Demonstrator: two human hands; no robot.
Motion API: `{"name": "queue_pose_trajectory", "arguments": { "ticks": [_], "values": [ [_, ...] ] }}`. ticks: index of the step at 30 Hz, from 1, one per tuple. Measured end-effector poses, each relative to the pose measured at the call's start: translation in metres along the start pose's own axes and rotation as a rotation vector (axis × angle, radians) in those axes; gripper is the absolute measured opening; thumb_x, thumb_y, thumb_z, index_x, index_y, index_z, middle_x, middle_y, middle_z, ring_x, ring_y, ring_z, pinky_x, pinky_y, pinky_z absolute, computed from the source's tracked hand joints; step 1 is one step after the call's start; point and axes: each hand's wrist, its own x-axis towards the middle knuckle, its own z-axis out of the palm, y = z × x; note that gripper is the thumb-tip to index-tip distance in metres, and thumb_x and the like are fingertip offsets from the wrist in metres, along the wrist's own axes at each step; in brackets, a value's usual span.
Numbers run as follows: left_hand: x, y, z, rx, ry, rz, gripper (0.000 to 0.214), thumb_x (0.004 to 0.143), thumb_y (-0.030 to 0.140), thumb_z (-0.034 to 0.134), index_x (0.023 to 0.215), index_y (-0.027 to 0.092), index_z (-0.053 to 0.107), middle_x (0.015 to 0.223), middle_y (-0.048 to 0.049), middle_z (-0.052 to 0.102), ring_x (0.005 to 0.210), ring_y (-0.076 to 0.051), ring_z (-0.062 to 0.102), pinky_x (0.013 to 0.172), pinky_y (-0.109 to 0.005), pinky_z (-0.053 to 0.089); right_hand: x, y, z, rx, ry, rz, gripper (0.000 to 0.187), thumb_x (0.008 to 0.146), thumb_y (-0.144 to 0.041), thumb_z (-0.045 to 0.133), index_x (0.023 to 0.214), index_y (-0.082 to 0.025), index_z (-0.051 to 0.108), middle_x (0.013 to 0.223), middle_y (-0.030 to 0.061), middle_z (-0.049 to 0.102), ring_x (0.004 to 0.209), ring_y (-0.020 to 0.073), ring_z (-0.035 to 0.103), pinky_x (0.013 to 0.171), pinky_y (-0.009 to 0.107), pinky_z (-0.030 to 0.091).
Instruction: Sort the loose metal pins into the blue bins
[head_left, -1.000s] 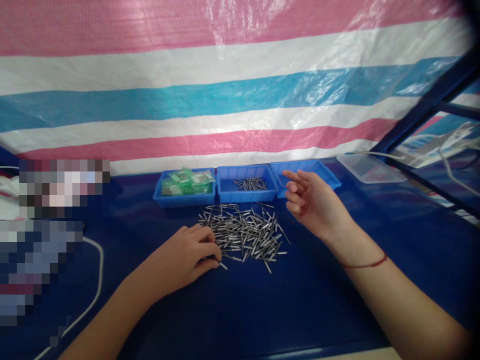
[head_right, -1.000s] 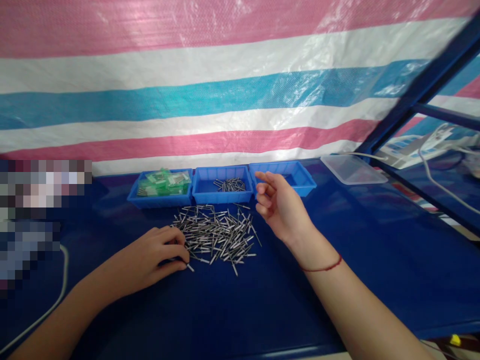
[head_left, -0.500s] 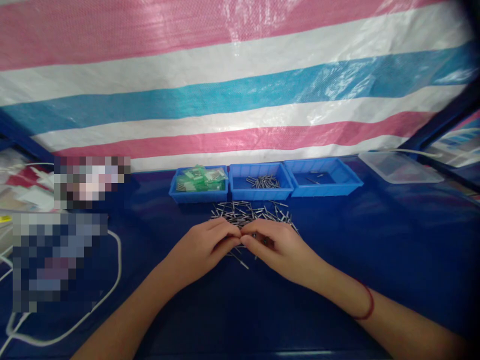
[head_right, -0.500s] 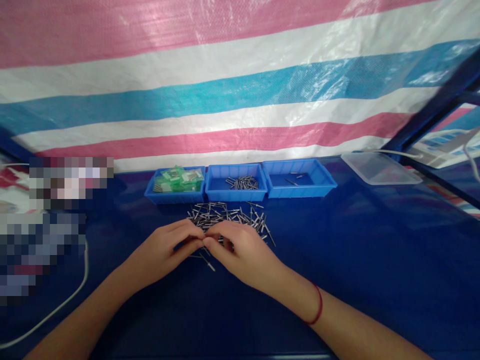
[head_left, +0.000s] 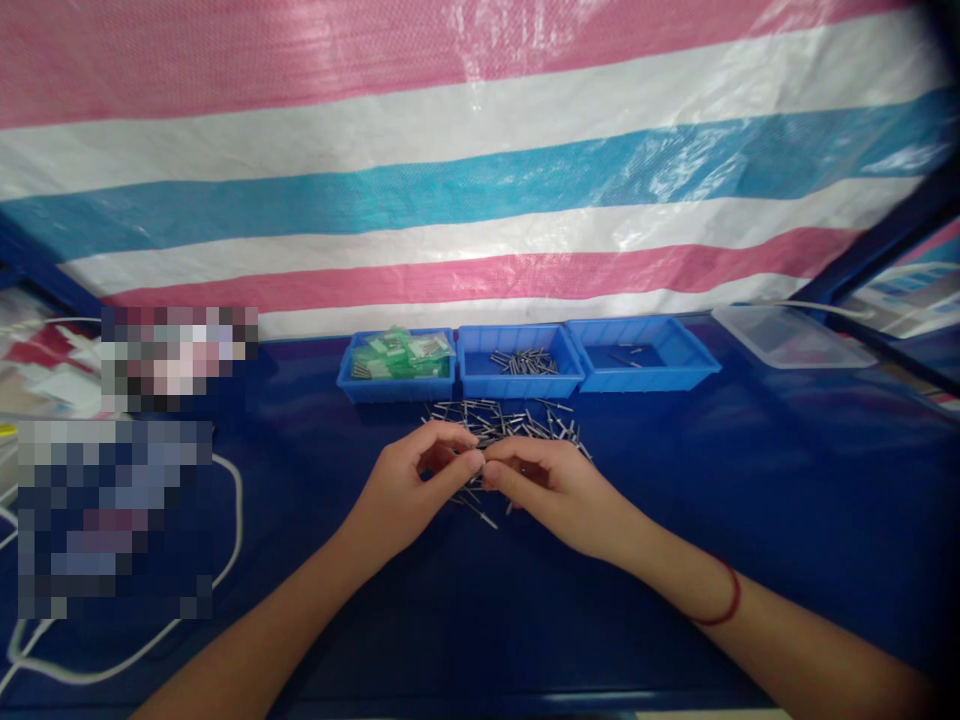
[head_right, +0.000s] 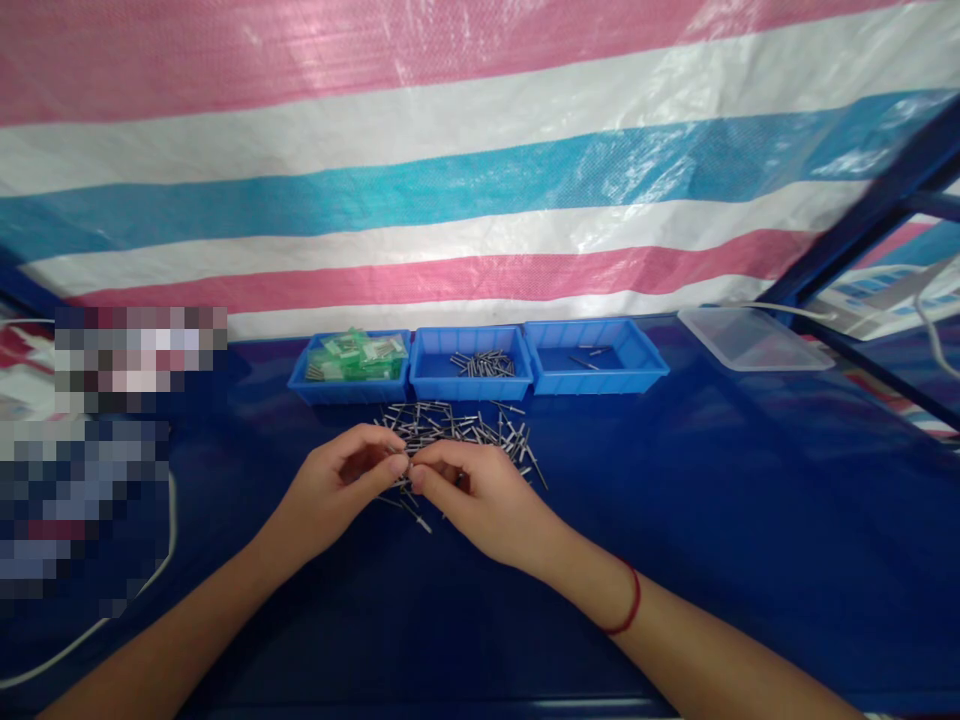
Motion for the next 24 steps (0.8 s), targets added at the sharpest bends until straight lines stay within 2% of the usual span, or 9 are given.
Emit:
{"name": "queue_pose_trajectory", "arguments": {
  "ticks": [6, 10, 15, 19, 24],
  "values": [
    [-0.0005, 0.001, -0.0004, -0.007, 0.006, -0.015, 0.02, 0.085, 0.037, 0.061, 0.089, 0.018, 0.063, 0.08, 0.0006, 0.064, 0.071, -0.012, 0.06, 0.066, -0.022, 0.047, 0.0008, 0.0018, 0.0012, 0.008, 0.011, 0.016, 0.024, 0.088, -0.038, 0.052, 0.088, -0.018, 0.065, 0.073, 0.0012, 0.057, 0.063, 0.0124, 0.051, 0.055, 0.024, 0.044],
    [0.0, 0.0042, -0.0009, 0.004, 0.005, 0.005, 0.019, 0.085, 0.036, 0.06, 0.091, 0.018, 0.063, 0.081, -0.0002, 0.066, 0.072, -0.012, 0.061, 0.066, -0.022, 0.046, 0.0015, 0.0026, 0.0011, -0.007, 0.019, 0.016, 0.023, 0.087, -0.037, 0.053, 0.082, -0.017, 0.065, 0.075, 0.002, 0.059, 0.062, 0.0119, 0.051, 0.055, 0.024, 0.043],
    [0.0007, 0.0029, -0.0027, 0.046, 0.049, 0.077, 0.014, 0.085, 0.031, 0.06, 0.091, 0.018, 0.064, 0.086, -0.0004, 0.065, 0.073, -0.011, 0.059, 0.066, -0.021, 0.046, 0.0013, 0.0014, 0.0009, -0.006, 0.159, -0.036, 0.016, 0.084, -0.032, 0.058, 0.085, -0.017, 0.065, 0.066, -0.0006, 0.056, 0.057, 0.0111, 0.048, 0.052, 0.024, 0.039],
    [0.0013, 0.0013, -0.0035, 0.063, 0.053, 0.088, 0.012, 0.085, 0.029, 0.06, 0.091, 0.019, 0.063, 0.087, -0.0001, 0.063, 0.072, -0.01, 0.058, 0.065, -0.02, 0.045, -0.0005, 0.0017, -0.0006, -0.067, 0.278, -0.118, 0.012, 0.083, -0.029, 0.06, 0.084, -0.018, 0.064, 0.071, 0.0006, 0.058, 0.058, 0.0108, 0.049, 0.053, 0.024, 0.04],
    [0.0011, 0.0057, -0.0012, 0.131, 0.003, 0.05, 0.016, 0.087, 0.032, 0.057, 0.091, 0.018, 0.063, 0.084, -0.0003, 0.063, 0.07, -0.011, 0.056, 0.064, -0.021, 0.044, -0.0023, 0.0007, -0.0015, -0.19, 0.322, -0.176, 0.016, 0.085, -0.031, 0.058, 0.078, -0.018, 0.063, 0.067, 0.0, 0.056, 0.058, 0.0107, 0.048, 0.053, 0.024, 0.037]
  ]
}}
